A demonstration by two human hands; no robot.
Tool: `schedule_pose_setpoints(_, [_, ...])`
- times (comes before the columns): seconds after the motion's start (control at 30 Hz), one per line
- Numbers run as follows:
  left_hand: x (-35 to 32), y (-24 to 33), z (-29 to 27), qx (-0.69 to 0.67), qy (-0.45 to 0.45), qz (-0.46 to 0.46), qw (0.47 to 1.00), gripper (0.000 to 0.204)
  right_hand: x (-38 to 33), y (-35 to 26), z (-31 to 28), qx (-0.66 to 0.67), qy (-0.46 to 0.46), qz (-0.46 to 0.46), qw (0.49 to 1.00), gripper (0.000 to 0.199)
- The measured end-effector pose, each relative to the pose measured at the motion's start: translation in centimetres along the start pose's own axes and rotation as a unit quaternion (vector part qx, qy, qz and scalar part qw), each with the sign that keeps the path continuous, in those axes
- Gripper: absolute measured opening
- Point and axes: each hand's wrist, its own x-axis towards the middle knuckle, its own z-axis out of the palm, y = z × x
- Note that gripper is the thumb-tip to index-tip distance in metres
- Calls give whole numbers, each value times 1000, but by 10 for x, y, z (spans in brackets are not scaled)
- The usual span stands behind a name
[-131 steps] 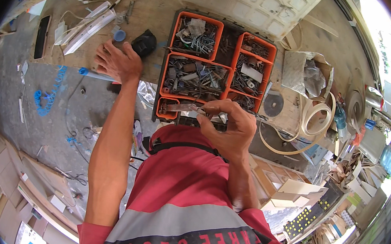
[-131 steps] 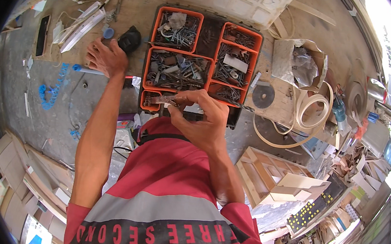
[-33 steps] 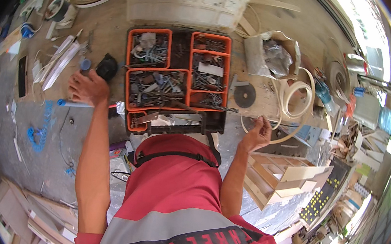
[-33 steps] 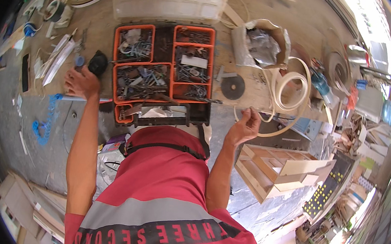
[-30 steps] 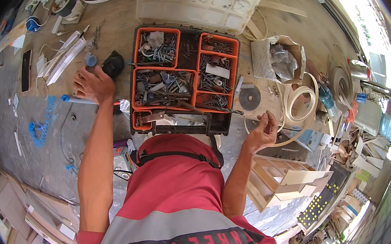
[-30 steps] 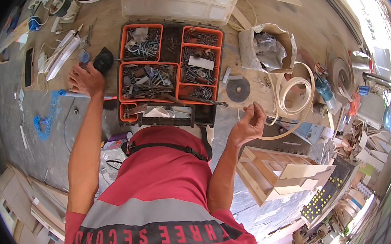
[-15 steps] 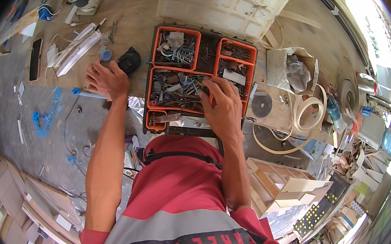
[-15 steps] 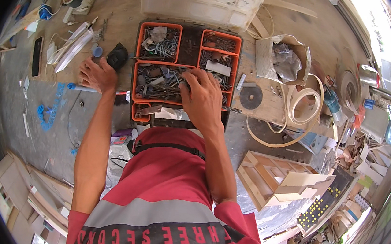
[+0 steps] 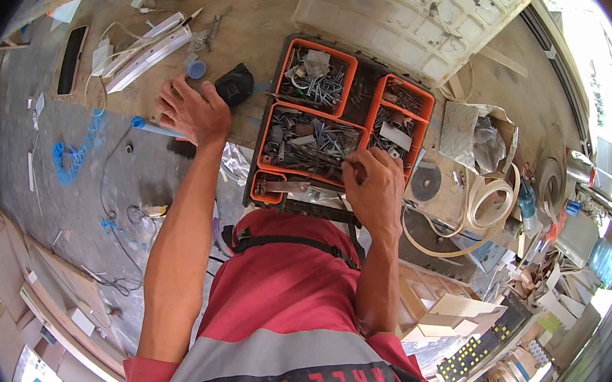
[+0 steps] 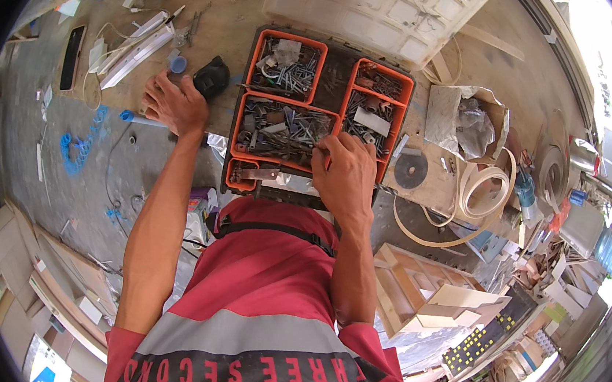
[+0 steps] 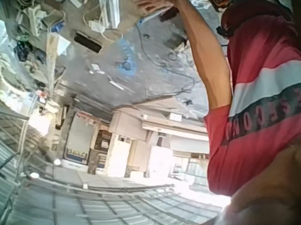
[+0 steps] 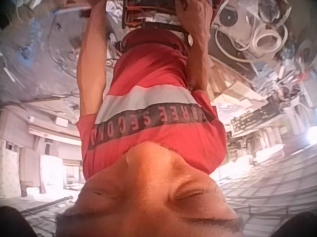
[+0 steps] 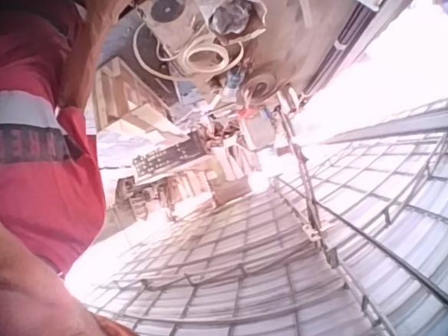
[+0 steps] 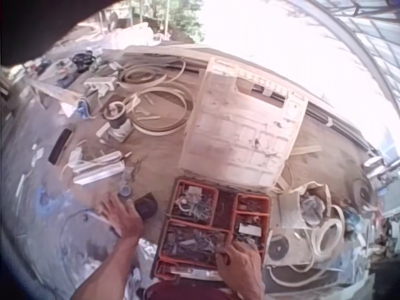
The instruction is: The person sorts through a multi-compartment orange organizer filled with various screws, bolts, and nuts. They pick up individual fasteners, examine them, and place them into different compartments within the organizer.
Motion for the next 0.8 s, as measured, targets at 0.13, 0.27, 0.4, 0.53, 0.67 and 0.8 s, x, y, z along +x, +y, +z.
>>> schedule_pose_setpoints(0.13, [0,3,-2,-5,-8,-7,1000,43,8,-12,0,4,72,-77,994,17])
schedule_pose_setpoints(0.27, [2,5,-3,-4,-17,-16,1000,44,33,-29,15,60,57,-205,975,24])
schedule_pose_setpoints(0.4, [1,4,-3,-7,-21,-15,1000,45,50,-42,36,44,-11,-283,958,26])
schedule_pose_setpoints(0.53, [2,2,-1,-8,-4,-1,1000,44,50,-38,31,20,-31,-280,959,25])
schedule_pose_setpoints(0.67, [1,4,-2,-13,-9,-13,1000,45,44,-28,27,15,-8,-250,968,23])
schedule_pose_setpoints(0.8, [0,4,-2,-8,4,-12,1000,45,44,-11,19,29,36,-219,975,25])
